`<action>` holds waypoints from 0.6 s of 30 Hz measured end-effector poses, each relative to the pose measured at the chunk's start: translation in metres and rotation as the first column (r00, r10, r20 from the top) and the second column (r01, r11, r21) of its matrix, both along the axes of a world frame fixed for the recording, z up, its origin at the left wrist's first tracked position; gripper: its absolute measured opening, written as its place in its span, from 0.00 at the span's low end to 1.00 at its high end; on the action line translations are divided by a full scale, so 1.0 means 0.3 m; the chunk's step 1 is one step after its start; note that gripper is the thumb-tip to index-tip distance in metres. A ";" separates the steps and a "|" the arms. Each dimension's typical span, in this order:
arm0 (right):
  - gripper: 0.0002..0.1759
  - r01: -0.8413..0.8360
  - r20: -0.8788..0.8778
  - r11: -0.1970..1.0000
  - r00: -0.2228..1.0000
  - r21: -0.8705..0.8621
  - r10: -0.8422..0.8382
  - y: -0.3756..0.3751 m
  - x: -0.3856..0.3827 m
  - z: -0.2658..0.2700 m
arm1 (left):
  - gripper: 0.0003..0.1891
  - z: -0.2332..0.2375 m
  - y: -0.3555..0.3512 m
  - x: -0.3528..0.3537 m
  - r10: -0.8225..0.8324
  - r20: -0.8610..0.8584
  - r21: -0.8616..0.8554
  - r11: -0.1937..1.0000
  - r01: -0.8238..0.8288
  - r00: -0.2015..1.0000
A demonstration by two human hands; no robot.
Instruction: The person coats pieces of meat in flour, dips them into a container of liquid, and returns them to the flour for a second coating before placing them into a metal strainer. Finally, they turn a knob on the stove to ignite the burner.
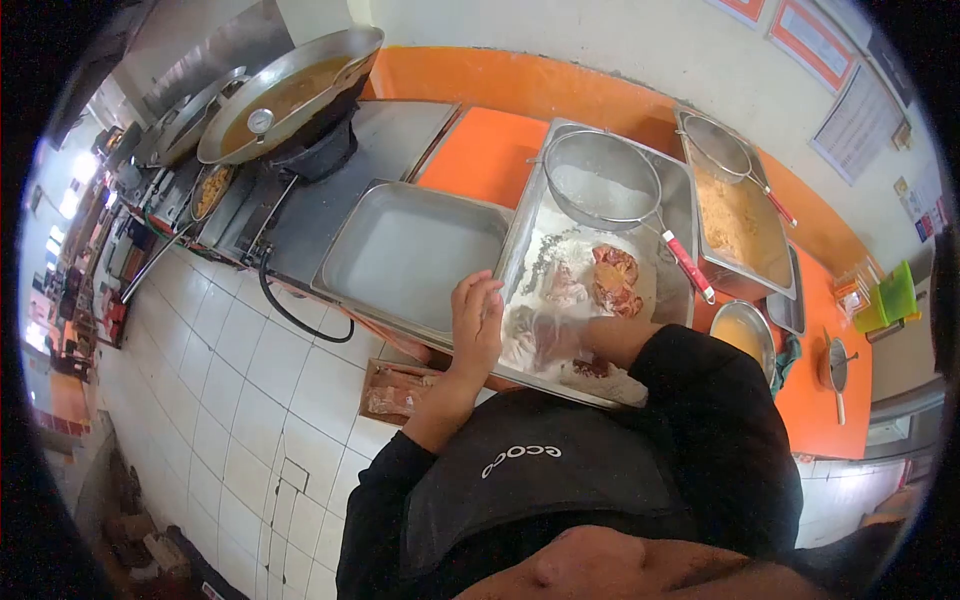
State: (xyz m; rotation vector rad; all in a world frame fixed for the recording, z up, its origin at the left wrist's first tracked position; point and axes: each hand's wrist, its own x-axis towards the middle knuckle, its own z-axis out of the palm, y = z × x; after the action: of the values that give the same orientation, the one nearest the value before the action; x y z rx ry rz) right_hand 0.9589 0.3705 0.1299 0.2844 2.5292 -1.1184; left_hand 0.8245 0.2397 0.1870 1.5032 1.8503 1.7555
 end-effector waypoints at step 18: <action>0.12 -0.172 -0.169 0.872 0.946 0.458 0.275 -0.102 0.015 -0.052 | 0.14 0.011 -0.004 -0.006 -0.008 0.007 0.003 1.000 0.008 1.000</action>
State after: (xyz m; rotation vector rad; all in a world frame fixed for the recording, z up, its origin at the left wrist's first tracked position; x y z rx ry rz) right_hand 0.9633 0.3398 0.1143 -0.0373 2.9114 -0.5042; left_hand 0.8227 0.2385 0.1903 1.5015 1.8373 1.7581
